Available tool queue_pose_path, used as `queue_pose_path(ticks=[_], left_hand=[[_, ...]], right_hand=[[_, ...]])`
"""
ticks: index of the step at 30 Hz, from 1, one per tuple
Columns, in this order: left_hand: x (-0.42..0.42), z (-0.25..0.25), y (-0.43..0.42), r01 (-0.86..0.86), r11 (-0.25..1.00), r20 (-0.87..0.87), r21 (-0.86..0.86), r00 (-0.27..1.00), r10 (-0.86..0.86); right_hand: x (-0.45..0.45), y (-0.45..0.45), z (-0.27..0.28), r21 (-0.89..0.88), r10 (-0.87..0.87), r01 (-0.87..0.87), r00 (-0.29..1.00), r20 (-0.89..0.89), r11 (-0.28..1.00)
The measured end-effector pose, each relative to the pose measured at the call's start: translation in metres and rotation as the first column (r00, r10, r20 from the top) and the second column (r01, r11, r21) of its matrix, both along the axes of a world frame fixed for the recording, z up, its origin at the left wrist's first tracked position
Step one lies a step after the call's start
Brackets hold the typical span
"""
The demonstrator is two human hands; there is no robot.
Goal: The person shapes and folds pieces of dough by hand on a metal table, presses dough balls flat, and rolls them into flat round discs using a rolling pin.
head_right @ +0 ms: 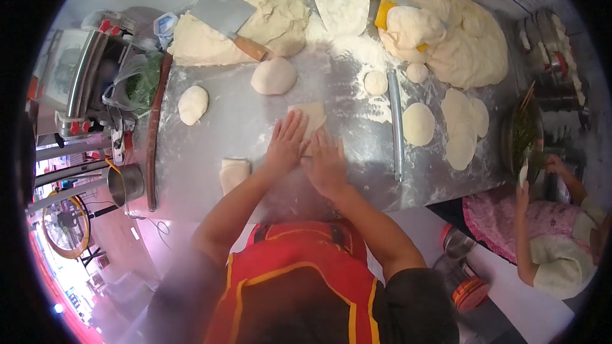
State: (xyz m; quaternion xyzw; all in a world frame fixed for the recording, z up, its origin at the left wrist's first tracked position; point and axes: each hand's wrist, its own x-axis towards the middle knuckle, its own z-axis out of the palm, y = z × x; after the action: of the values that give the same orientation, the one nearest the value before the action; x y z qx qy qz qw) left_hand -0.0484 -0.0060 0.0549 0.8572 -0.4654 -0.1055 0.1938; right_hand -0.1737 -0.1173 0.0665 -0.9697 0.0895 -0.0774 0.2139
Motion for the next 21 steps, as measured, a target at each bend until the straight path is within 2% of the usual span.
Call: queue_pose_path(ticks=[2, 5, 6, 8, 9, 11, 15, 18, 21], left_hand=[[0.006, 0.009, -0.004, -0.012, 1.000, -0.081, -0.001, 0.997, 0.012], [0.012, 0.006, -0.018, -0.105, 0.981, -0.096, -0.165, 0.991, 0.090], [0.013, -0.001, -0.023, -0.082, 0.988, -0.042, -0.129, 0.996, 0.077], [0.017, -0.021, -0.032, -0.043, 0.998, 0.067, -0.055, 0.997, 0.047], [0.018, -0.021, -0.033, -0.042, 0.997, 0.041, -0.058, 0.998, 0.044], [0.021, -0.020, -0.031, -0.043, 0.997, -0.001, -0.065, 0.999, 0.044], [0.026, -0.011, -0.029, -0.013, 0.999, 0.065, -0.034, 0.998, 0.016], [0.010, -0.021, -0.018, -0.022, 0.999, 0.060, -0.042, 0.998, 0.024], [-0.025, -0.025, 0.006, -0.021, 0.999, 0.060, -0.045, 0.998, 0.024]], right_hand=[[0.003, -0.029, 0.003, 0.110, 0.060, -0.062, 0.998, 0.020, 0.992], [0.039, -0.047, 0.015, 0.136, -0.011, 0.002, 0.998, 0.066, 0.991], [0.055, -0.049, 0.019, 0.117, -0.060, 0.049, 0.994, 0.094, 0.992], [0.066, -0.044, -0.015, 0.117, 0.035, -0.056, 0.984, 0.173, 0.991], [0.073, -0.042, -0.021, 0.116, 0.081, -0.107, 0.973, 0.214, 0.987], [0.083, -0.044, -0.028, 0.129, 0.031, -0.055, 0.982, 0.184, 0.990], [0.076, -0.038, -0.025, 0.084, 0.009, -0.019, 0.994, 0.111, 0.996], [0.055, -0.027, -0.002, 0.021, 0.051, -0.051, 0.999, 0.019, 0.998], [0.020, -0.010, -0.009, 0.098, 0.114, -0.116, 0.993, 0.025, 0.988]])
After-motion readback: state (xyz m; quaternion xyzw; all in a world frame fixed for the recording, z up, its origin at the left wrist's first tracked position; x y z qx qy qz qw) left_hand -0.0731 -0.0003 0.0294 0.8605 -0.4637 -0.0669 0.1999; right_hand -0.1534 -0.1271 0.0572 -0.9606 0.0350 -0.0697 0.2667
